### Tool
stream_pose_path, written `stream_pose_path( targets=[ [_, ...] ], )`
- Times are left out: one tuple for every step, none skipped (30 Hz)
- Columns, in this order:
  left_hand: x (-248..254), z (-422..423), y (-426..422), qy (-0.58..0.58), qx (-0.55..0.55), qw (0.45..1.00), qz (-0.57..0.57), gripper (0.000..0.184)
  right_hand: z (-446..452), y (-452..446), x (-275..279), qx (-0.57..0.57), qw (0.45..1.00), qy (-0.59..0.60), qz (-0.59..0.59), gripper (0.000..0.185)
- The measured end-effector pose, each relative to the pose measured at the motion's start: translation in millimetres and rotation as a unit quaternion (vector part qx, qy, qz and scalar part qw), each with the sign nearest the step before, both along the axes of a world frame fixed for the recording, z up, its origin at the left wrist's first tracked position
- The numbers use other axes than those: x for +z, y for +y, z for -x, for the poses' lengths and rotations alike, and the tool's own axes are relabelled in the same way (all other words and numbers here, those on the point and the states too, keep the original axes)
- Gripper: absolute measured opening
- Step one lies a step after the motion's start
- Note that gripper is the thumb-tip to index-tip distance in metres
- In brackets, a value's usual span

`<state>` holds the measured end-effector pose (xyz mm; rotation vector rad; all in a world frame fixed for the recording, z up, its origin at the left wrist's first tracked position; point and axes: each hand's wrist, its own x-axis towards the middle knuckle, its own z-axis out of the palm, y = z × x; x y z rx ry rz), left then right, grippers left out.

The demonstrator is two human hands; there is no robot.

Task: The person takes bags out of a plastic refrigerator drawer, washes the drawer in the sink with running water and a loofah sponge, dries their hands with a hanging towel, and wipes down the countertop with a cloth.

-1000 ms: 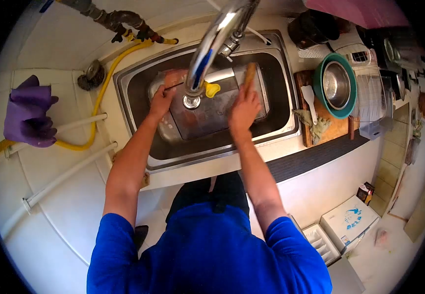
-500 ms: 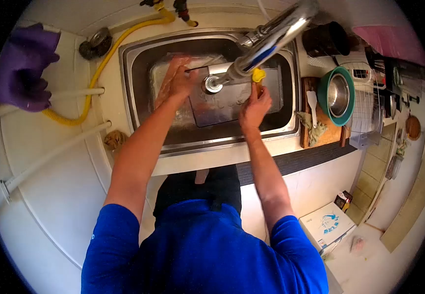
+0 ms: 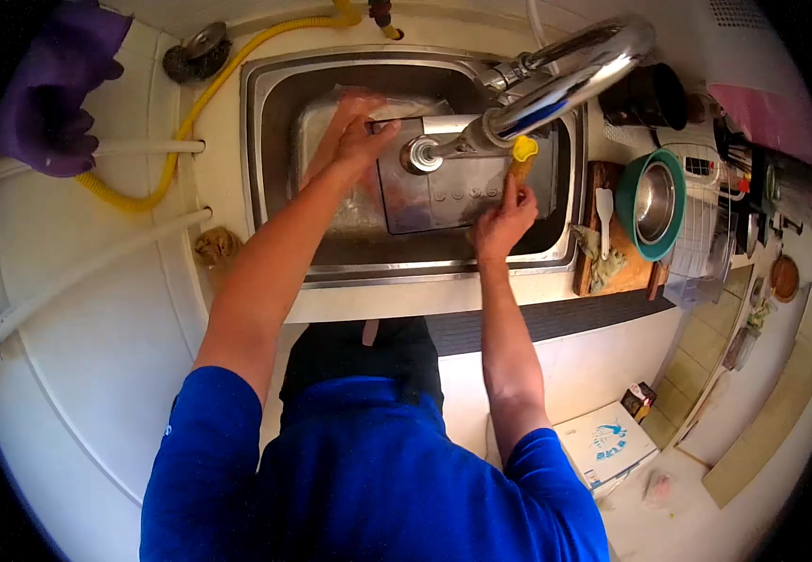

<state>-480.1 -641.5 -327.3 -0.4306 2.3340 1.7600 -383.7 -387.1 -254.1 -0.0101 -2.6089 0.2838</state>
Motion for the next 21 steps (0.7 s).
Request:
stream_pose_path(
  targets=[
    [12.9, -0.9, 5.1, -0.052, 0.011, 0.999, 0.007, 0.069, -2.5, -16.4, -2.8, -0.012, 0.999, -0.009, 0.043, 0.039],
    [26.6, -1.5, 8.5, -0.104, 0.021, 0.994, 0.015, 0.07, -5.8, -37.5, -5.0, -0.025, 0.996, -0.019, 0.088, 0.047],
    [16.1, -2.3, 7.6, -0.106, 0.021, 0.994, 0.017, 0.07, -14.2, -64.3, -9.6, 0.047, 0.981, -0.11, 0.152, 0.053],
    [-2.4, -0.5, 4.2, -0.095, 0.003, 0.995, -0.02, 0.068, -22.9, -93.0, -13.3, 0.116, 0.949, -0.197, 0.215, 0.059],
    [-6.6, 1.1, 0.1, -0.086, -0.009, 0.995, -0.039, 0.067, -31.4, -119.3, -14.8, 0.198, 0.942, -0.189, 0.193, 0.06],
    [-10.7, 2.9, -3.8, -0.077, -0.022, 0.995, -0.059, 0.066, -37.1, -129.9, -13.8, 0.277, 0.929, -0.179, 0.166, 0.061],
    [-8.3, 1.6, -7.0, -0.003, -0.038, 0.998, -0.05, 0.062, -34.0, -122.6, -9.1, 0.27, 0.933, -0.174, 0.16, 0.061],
    [-12.2, 3.6, -9.3, 0.036, -0.05, 0.997, -0.051, 0.061, -30.7, -114.6, -1.2, 0.263, 0.923, -0.192, 0.203, 0.059],
    [-16.6, 5.5, -11.7, 0.074, -0.061, 0.994, -0.052, 0.059, -28.5, -107.1, 3.6, 0.256, 0.911, -0.21, 0.246, 0.058],
    [-31.4, 6.9, -16.5, 0.047, -0.046, 0.997, -0.037, 0.052, -27.1, -82.1, -10.1, 0.202, 0.938, -0.166, 0.226, 0.061],
    [-46.4, 6.2, -20.3, 0.019, -0.028, 0.999, -0.022, 0.045, -22.7, -51.4, -7.7, 0.138, 0.96, -0.11, 0.22, 0.066],
    [-54.2, 4.7, -20.4, -0.011, -0.008, 1.0, -0.004, 0.038, -15.1, -14.4, -2.9, 0.067, 0.958, -0.148, 0.237, 0.064],
    [-48.3, 1.2, -19.0, 0.027, 0.003, 1.0, 0.002, 0.039, -11.0, 19.5, -14.3, -0.018, 0.955, -0.048, 0.292, 0.072],
    [-19.2, -2.1, -15.2, 0.029, 0.007, 1.0, -0.001, 0.039, -0.6, 63.0, -11.6, -0.04, 0.981, -0.048, 0.186, 0.076],
    [25.9, -7.8, -7.9, 0.147, -0.051, 0.968, 0.198, 0.038, 10.0, 94.5, -8.2, -0.073, 0.972, -0.075, 0.21, 0.074],
    [51.4, -10.1, -2.8, 0.256, -0.106, 0.88, 0.387, 0.037, 21.1, 124.5, -24.9, -0.078, 0.959, -0.089, 0.258, 0.069],
    [49.4, -12.1, -0.7, 0.256, -0.103, 0.879, 0.388, 0.037, 34.5, 124.9, -22.6, -0.079, 0.89, -0.185, 0.41, 0.068],
    [47.2, -14.7, 2.6, 0.254, -0.137, 0.872, 0.394, 0.033, 42.3, 125.0, -19.6, -0.078, 0.788, -0.275, 0.546, 0.067],
    [45.1, -12.1, 4.7, 0.255, -0.151, 0.868, 0.399, 0.032, 42.6, 117.4, -20.8, -0.056, 0.815, -0.289, 0.499, 0.066],
    [48.1, -9.3, 7.6, 0.256, -0.164, 0.863, 0.403, 0.03, 42.0, 105.6, -23.2, -0.032, 0.84, -0.301, 0.45, 0.065],
    [61.0, -9.0, 12.1, 0.229, -0.185, 0.886, 0.358, 0.027, 38.0, 94.5, -33.4, -0.022, 0.85, -0.286, 0.441, 0.065]
  ],
)
